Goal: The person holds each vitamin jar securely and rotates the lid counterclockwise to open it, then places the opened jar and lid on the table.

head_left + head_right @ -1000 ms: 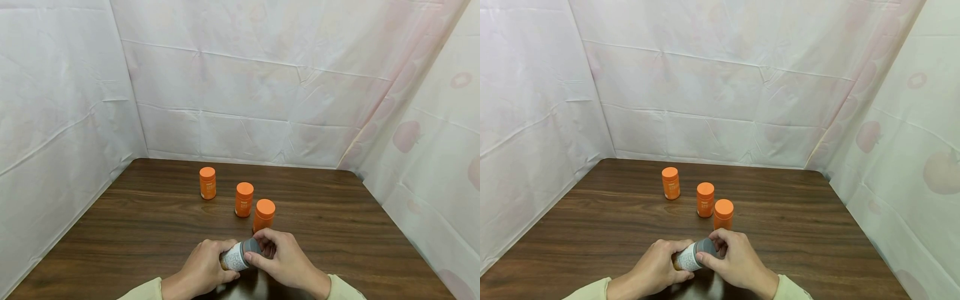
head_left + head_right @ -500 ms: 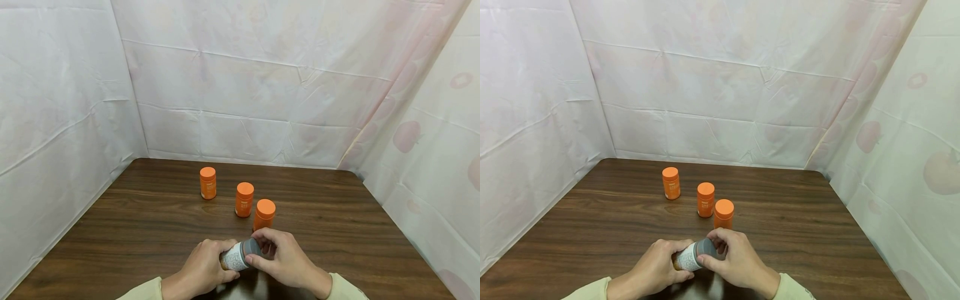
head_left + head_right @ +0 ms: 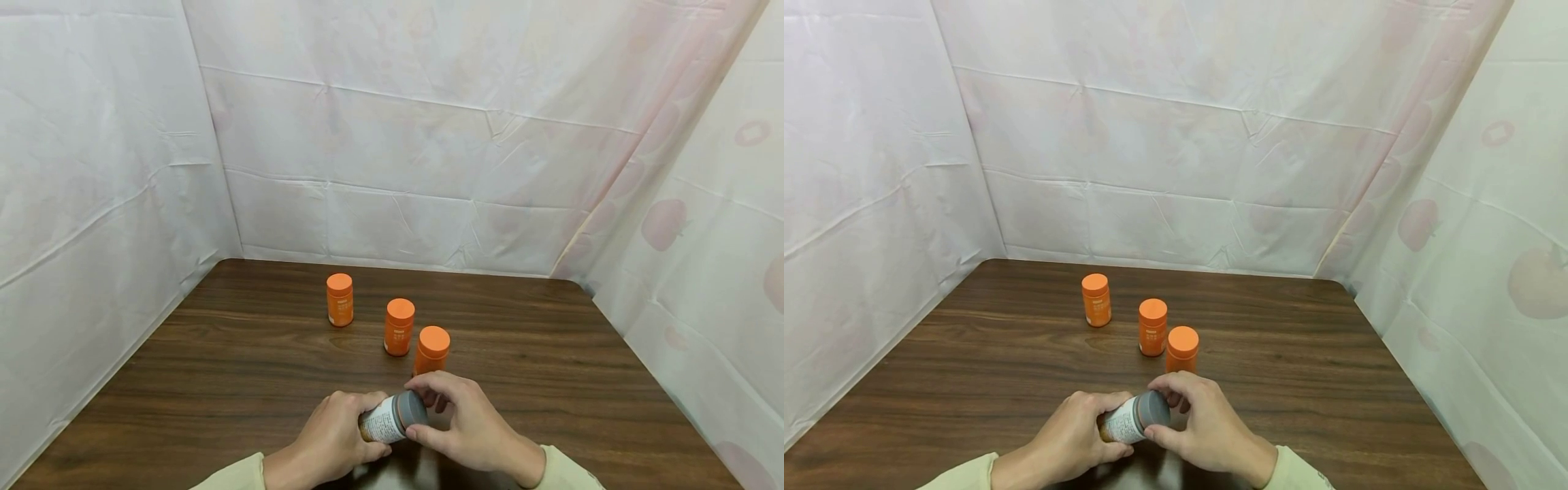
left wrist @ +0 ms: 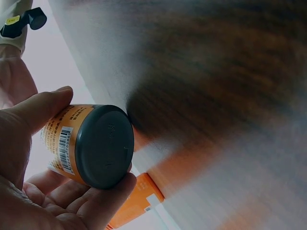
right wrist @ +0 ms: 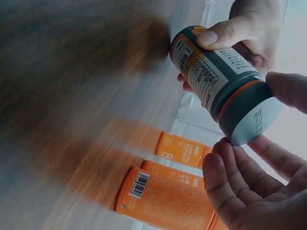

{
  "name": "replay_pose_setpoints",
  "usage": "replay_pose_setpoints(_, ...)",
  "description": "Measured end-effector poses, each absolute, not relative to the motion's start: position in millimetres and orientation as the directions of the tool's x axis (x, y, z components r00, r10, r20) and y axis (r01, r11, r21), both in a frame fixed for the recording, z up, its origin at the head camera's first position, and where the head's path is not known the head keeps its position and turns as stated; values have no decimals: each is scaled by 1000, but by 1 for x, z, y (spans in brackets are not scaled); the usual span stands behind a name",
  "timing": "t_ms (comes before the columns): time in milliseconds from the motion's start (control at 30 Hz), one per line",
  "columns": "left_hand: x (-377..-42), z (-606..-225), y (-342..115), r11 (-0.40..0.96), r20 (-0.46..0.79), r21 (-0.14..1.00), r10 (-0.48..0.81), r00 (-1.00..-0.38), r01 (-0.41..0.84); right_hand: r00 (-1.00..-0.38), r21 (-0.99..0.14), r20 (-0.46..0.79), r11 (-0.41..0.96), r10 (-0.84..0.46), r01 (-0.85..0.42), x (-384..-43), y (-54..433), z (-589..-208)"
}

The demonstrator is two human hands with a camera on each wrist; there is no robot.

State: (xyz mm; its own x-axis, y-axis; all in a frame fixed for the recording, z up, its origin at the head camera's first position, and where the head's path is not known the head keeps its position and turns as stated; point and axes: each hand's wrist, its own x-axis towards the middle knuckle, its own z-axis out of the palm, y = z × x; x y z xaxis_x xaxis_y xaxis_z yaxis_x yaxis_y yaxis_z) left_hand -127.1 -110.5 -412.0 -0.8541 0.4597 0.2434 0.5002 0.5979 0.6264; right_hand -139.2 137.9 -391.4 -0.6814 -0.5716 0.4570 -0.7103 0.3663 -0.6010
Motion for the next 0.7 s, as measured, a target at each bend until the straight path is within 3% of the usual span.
replay_pose_setpoints(367,-127,-412,-112,602,244,627,451,-858,495,-567,-545,540,255,-622,-799,-140,137,-391)
replay_pose_setpoints(700,-127,-413,-111,597,255,625,453,-854,503,-591,-554,513,285,-622,-782,-139,137,-393)
